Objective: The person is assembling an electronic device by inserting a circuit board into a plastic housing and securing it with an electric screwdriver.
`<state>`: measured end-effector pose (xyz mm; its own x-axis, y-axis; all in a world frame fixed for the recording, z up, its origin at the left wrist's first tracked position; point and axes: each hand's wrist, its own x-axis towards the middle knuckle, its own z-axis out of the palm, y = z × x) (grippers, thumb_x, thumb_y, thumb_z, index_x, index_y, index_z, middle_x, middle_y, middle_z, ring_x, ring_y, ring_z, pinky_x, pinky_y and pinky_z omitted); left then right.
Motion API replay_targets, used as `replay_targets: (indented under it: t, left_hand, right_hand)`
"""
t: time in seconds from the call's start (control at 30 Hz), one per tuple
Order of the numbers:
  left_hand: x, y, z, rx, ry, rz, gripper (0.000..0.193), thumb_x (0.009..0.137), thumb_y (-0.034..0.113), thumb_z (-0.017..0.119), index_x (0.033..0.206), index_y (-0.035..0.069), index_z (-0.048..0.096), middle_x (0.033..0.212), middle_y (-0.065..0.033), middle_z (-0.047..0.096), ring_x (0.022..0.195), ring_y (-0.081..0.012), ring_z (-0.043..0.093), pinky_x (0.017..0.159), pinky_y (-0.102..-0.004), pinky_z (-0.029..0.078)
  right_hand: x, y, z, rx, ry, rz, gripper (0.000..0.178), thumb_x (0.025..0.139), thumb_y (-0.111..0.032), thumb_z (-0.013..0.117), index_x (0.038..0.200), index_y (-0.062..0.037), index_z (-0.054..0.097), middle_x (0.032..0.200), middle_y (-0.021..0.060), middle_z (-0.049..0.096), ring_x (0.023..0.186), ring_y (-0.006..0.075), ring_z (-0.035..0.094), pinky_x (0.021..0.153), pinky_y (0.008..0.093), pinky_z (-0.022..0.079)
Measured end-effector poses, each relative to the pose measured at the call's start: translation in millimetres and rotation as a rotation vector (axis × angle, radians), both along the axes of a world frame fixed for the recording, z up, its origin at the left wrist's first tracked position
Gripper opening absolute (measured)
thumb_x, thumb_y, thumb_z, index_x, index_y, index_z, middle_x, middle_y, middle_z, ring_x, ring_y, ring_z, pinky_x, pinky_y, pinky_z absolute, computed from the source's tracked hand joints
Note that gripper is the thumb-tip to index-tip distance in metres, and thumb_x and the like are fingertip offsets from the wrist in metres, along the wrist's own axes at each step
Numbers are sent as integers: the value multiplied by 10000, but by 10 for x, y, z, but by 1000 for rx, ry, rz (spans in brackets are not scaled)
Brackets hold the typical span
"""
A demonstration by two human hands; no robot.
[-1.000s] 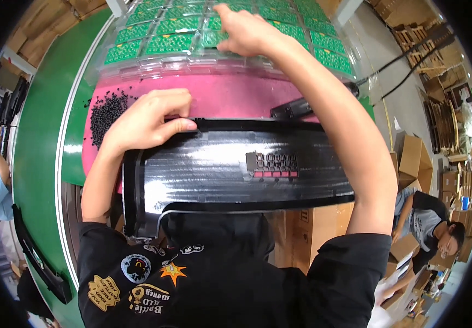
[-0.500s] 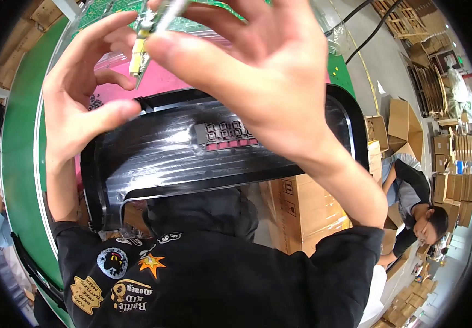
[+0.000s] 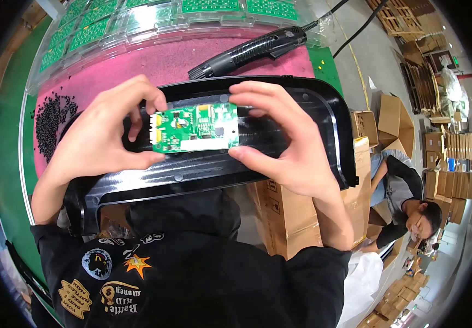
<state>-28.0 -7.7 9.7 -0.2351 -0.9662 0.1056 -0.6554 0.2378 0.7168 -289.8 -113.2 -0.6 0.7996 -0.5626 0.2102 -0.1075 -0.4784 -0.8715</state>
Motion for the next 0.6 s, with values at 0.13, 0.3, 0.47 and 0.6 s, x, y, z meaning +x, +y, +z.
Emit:
replay_targets:
  t: [0.13, 0.3, 0.47, 0.6]
  left_hand:
    - [-53, 8, -66, 0, -162, -12, 516, 607, 125, 818, 1025, 46, 527, 852, -67, 513, 535, -175, 523, 520, -301, 425]
    - [-117, 21, -96, 165, -183, 13, 553, 636, 191, 821, 1067, 61, 500, 679, -46, 499, 508, -205, 523, 519, -332, 417]
    - [-112, 21, -156, 125, -256, 2, 556, 662, 191, 812, 1086, 65, 476, 608, -44, 460, 515, -218, 504, 519, -362, 386]
    - [-112, 9, -157, 176, -251, -3, 546, 666, 177, 809, 1084, 63, 477, 599, -43, 447, 515, -222, 489, 522, -361, 377]
  right_hand:
    - [1, -24, -83, -147, 141, 19, 494, 665, -57, 756, 1133, -39, 600, 1233, 112, 546, 1163, 279, 527, 972, 362, 420]
    - [-9, -36, -164, -150, 197, 0, 495, 665, -58, 749, 1137, -36, 598, 1229, 121, 543, 1151, 312, 516, 985, 383, 405]
    - [-10, -31, -182, -181, 216, -9, 499, 670, -59, 746, 1145, -26, 594, 1224, 125, 543, 1145, 321, 514, 977, 385, 410]
    - [-4, -26, -189, -218, 222, -7, 500, 673, -56, 744, 1148, -22, 591, 1231, 126, 537, 1146, 323, 508, 977, 386, 409]
